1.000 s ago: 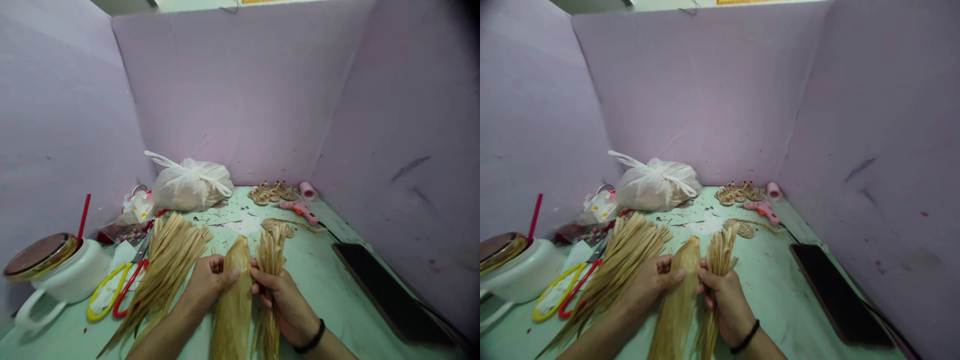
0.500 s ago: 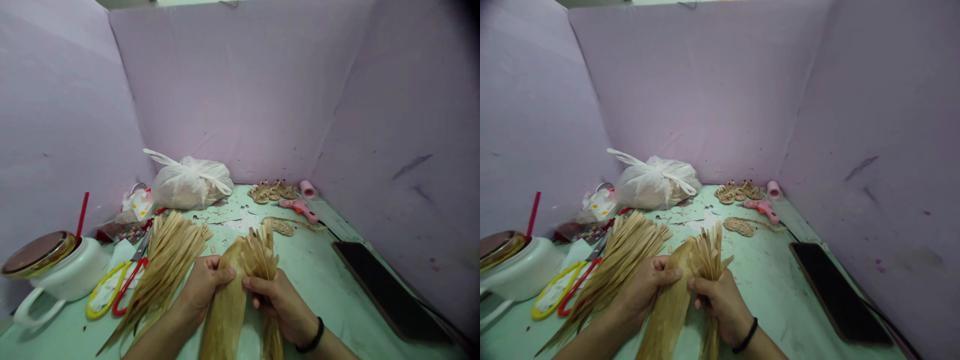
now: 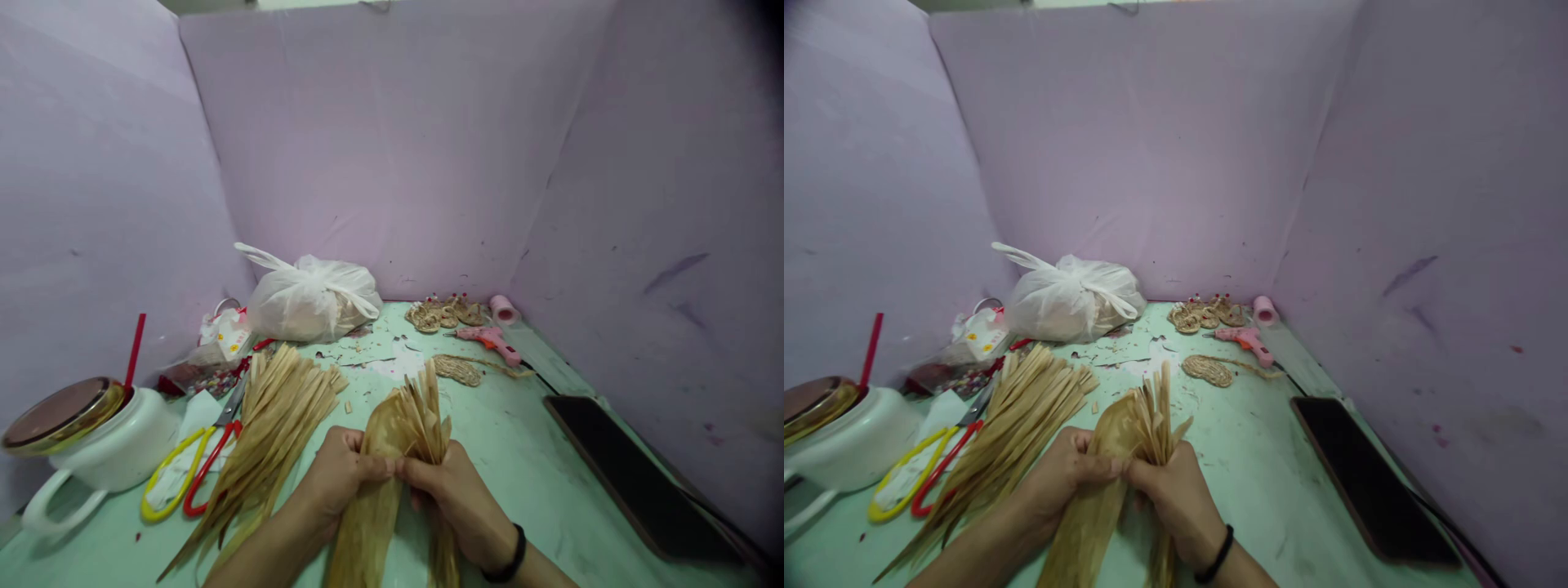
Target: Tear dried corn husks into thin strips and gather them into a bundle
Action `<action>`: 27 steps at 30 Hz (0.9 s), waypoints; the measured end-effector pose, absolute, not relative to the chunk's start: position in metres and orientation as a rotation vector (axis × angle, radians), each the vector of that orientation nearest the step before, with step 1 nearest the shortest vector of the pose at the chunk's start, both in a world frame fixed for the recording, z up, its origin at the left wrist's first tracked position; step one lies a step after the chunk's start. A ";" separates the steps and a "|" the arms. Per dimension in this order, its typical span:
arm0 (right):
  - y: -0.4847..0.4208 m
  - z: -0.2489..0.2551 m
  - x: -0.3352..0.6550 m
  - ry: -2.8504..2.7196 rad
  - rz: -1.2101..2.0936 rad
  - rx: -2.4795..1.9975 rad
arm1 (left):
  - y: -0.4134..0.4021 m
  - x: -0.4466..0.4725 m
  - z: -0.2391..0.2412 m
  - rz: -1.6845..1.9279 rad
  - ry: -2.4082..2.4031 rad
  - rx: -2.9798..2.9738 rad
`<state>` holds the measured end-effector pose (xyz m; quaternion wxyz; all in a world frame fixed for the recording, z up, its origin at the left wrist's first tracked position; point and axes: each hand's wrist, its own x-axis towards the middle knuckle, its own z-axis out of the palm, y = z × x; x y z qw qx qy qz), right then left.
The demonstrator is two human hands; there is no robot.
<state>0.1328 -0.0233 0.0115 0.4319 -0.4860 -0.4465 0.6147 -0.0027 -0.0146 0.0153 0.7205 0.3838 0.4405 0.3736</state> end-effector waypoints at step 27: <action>-0.015 0.015 0.148 -0.555 1.964 -0.951 | -0.009 -0.006 0.018 0.832 0.969 0.791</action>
